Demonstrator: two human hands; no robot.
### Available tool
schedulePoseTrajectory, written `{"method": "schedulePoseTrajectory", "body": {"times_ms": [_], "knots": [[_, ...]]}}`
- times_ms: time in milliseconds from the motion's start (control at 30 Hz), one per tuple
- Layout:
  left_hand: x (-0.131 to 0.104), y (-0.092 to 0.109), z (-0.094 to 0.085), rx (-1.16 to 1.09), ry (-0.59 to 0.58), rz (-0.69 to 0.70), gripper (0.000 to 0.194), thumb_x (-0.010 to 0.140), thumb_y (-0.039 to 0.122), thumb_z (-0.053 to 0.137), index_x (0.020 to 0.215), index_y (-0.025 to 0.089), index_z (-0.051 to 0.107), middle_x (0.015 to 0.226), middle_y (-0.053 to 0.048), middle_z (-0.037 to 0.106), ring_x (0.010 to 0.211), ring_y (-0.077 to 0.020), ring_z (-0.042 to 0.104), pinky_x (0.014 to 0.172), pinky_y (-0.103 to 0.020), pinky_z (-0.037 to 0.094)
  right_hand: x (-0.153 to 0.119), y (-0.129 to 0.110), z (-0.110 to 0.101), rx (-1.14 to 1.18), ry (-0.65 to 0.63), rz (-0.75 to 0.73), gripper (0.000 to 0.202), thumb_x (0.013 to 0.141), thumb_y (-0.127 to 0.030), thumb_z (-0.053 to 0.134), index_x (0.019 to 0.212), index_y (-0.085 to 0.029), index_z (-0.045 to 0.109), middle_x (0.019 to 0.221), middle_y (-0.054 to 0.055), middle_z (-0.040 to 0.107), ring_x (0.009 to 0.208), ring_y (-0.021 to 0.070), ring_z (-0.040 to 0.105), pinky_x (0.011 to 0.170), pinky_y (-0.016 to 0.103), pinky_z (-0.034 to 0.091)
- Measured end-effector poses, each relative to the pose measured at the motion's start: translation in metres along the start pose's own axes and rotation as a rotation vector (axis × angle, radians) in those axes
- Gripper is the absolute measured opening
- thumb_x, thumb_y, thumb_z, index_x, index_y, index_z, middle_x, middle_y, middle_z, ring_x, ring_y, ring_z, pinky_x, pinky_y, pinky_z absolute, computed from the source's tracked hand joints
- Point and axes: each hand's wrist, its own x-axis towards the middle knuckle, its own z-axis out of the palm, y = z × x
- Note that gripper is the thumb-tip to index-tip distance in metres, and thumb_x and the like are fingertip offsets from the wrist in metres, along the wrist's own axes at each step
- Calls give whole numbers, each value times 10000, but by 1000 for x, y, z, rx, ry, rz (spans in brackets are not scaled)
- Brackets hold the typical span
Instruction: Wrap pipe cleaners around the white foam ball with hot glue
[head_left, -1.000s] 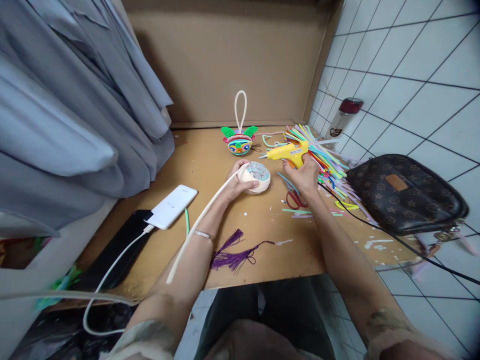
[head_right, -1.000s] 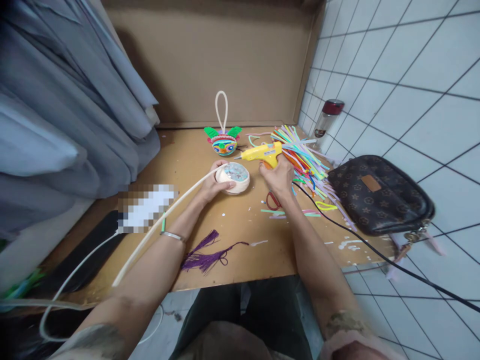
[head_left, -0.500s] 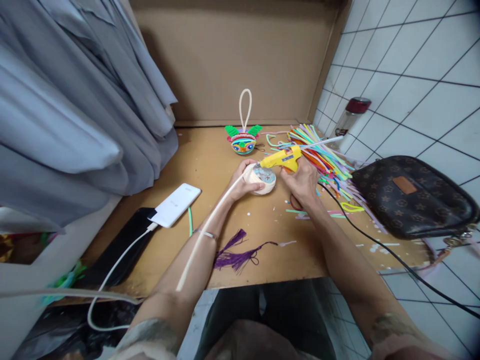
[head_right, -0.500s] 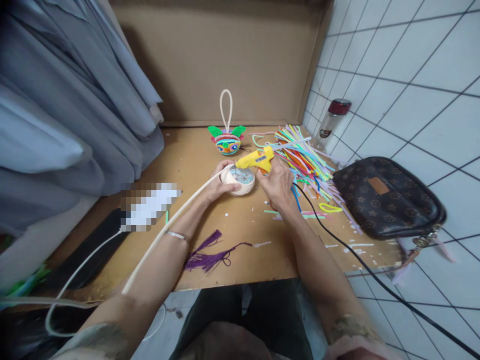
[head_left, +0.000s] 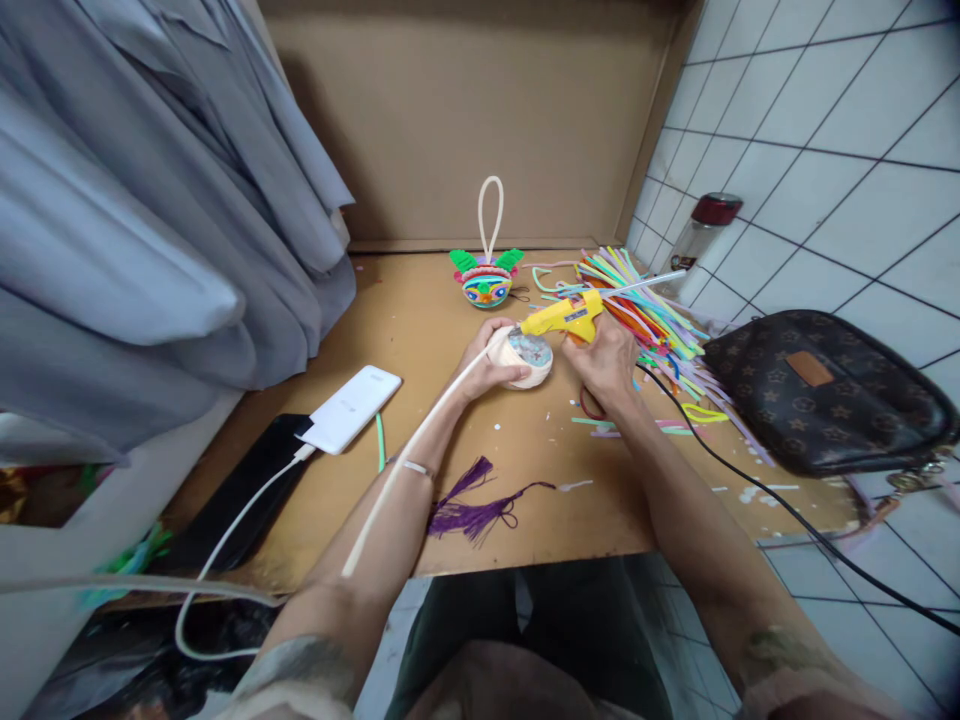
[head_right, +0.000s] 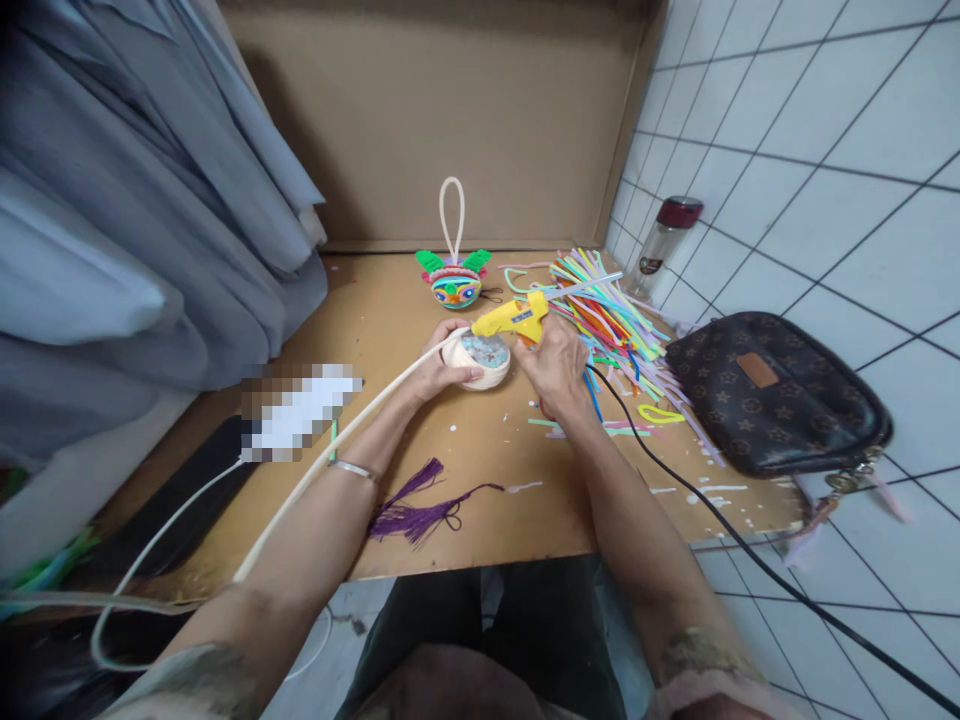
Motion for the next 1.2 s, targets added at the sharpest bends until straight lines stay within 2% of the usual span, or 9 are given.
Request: {"method": "schedulePoseTrajectory", "body": {"times_ms": [567, 967, 1200], "knots": [[0, 0, 0, -4, -5, -13, 881, 446, 486, 961, 1190, 218, 572, 1191, -56, 671, 1065, -254, 649, 943, -355, 517, 3, -1, 0, -17, -32, 86, 265, 758, -366, 603, 929, -180, 682, 920, 131, 761, 846, 303, 690, 694, 368, 484], [0, 1, 0, -16, -22, -13, 896, 444, 481, 964, 1195, 208, 559, 1194, -67, 674, 1059, -257, 657, 942, -365, 536, 5, -1, -2, 0, -66, 99, 332, 746, -358, 607, 988, -154, 708, 933, 132, 768, 830, 283, 677, 682, 340, 453], [1, -1, 1, 9, -32, -4, 922, 444, 513, 950, 1210, 196, 545, 1230, -84, 659, 1084, -264, 654, 951, -363, 532, 6, -7, -7, -9, -140, 138, 372, 759, -327, 616, 1051, -119, 716, 944, 151, 759, 809, 272, 677, 678, 334, 409]]}}
